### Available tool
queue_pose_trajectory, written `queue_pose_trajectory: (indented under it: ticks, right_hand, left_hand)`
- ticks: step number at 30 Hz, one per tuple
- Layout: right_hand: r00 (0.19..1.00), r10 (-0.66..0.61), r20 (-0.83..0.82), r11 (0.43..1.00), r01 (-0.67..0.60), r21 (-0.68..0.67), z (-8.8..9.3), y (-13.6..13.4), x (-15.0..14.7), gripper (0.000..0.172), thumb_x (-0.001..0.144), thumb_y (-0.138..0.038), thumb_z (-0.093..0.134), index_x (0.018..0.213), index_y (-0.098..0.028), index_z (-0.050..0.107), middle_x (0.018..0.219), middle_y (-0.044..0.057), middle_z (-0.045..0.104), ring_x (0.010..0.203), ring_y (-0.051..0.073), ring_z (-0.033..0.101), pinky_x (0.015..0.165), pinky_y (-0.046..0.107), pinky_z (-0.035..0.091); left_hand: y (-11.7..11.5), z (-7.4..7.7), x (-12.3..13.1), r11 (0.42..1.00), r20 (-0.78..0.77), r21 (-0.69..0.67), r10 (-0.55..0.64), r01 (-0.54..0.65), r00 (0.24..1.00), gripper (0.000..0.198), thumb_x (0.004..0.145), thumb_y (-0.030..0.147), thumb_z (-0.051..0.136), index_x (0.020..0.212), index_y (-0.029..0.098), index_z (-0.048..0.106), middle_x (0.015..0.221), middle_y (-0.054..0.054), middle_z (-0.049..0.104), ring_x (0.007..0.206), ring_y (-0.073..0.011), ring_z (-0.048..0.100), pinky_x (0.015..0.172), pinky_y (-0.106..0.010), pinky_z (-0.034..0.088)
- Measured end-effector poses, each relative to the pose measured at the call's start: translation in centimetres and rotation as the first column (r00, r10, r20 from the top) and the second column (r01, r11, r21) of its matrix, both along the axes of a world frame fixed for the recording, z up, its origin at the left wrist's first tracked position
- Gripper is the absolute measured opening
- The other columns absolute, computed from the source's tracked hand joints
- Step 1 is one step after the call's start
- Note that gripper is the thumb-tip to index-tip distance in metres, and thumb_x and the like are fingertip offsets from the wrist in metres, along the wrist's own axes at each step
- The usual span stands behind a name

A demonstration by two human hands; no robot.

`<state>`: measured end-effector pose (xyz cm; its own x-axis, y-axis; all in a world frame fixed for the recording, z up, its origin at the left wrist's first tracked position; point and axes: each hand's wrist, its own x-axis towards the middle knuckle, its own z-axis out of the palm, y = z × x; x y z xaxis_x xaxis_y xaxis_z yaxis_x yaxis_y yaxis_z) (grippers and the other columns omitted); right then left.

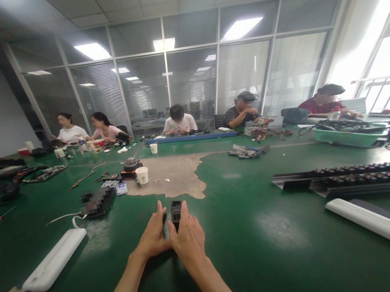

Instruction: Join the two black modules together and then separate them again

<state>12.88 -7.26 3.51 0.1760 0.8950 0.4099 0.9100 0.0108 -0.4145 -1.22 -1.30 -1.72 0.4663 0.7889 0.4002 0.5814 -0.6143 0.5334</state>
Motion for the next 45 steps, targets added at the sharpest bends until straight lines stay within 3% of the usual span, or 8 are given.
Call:
queue_pose_trajectory:
  ticks: [9,15,23,31,34,41,45]
  right_hand:
    - [1.0,0.026,0.014,0.999,-0.026,0.028,-0.8,-0.3,-0.1,0.073,0.089,-0.035,0.047,0.148,-0.003,0.019,0.12,0.016,0.062,0.102,0.026,0.059,0.086,0.032,0.043]
    - [0.999,0.004,0.051,1.0,-0.003,-0.023,-0.8,-0.2,-0.1,0.075,0.087,-0.035,0.048,0.149,-0.003,0.018,0.109,0.015,0.066,0.095,0.027,0.061,0.081,0.033,0.043]
    - [0.999,0.017,0.041,0.999,-0.015,-0.044,-2.2,-0.3,-0.1,0.082,0.085,-0.044,0.052,0.149,-0.005,0.019,0.128,0.017,0.057,0.106,0.03,0.057,0.085,0.035,0.043]
    - [0.999,0.051,-0.009,0.999,-0.051,-0.004,-3.1,0.3,0.0,0.071,0.088,-0.035,0.047,0.148,-0.004,0.024,0.133,0.017,0.054,0.111,0.028,0.057,0.092,0.035,0.042]
    - [0.997,0.057,-0.049,0.998,-0.056,0.023,-2.7,0.3,0.1,0.071,0.088,-0.035,0.048,0.148,-0.005,0.023,0.133,0.017,0.054,0.109,0.028,0.058,0.092,0.035,0.042]
    - [0.986,0.049,-0.16,0.986,-0.022,0.165,0.9,0.7,2.3,0.073,0.09,-0.044,0.047,0.149,-0.01,0.021,0.13,0.017,0.056,0.112,0.028,0.058,0.092,0.037,0.044]
    - [0.988,-0.024,-0.154,0.985,0.05,0.163,-0.4,0.7,5.3,0.071,0.089,-0.044,0.048,0.148,-0.011,0.025,0.132,0.017,0.055,0.113,0.029,0.057,0.093,0.039,0.044]
  left_hand:
    - [0.1,0.0,-0.1,0.999,-0.025,0.049,0.003,-0.002,1.0,0.13,0.066,0.045,0.075,0.147,0.016,-0.022,0.154,-0.023,0.019,0.141,-0.0387,0.023,0.115,-0.058,0.02]
    - [0.0,-0.1,-0.1,0.998,-0.031,0.056,0.005,-0.003,0.999,0.128,0.066,0.043,0.073,0.147,0.015,-0.022,0.154,-0.023,0.019,0.141,-0.0394,0.022,0.114,-0.061,0.018]
    - [0.4,-0.6,-0.2,0.998,-0.086,0.059,0.027,-0.022,0.996,0.115,0.067,0.023,0.062,0.149,0.014,-0.018,0.156,-0.019,0.017,0.143,-0.0351,0.02,0.116,-0.057,0.017]
    - [0.6,-0.9,-0.2,0.999,-0.131,0.039,0.036,-0.032,0.991,0.095,0.076,0.033,0.059,0.151,0.011,0.004,0.156,-0.02,0.018,0.145,-0.0329,0.017,0.118,-0.054,0.017]
    - [0.6,-0.9,-0.3,0.999,-0.149,0.038,0.039,-0.034,0.988,0.103,0.074,0.042,0.065,0.151,0.011,0.004,0.156,-0.021,0.017,0.145,-0.0331,0.018,0.118,-0.054,0.017]
    - [0.4,0.0,-0.2,0.999,-0.193,0.005,0.046,-0.046,0.98,0.13,0.057,0.076,0.071,0.151,0.012,0.01,0.156,-0.022,0.018,0.144,-0.0365,0.017,0.117,-0.055,0.017]
    - [0.2,0.4,0.0,0.998,-0.219,0.004,0.055,-0.056,0.974,0.128,0.057,0.081,0.067,0.151,0.011,0.014,0.156,-0.022,0.019,0.144,-0.0354,0.018,0.117,-0.052,0.019]
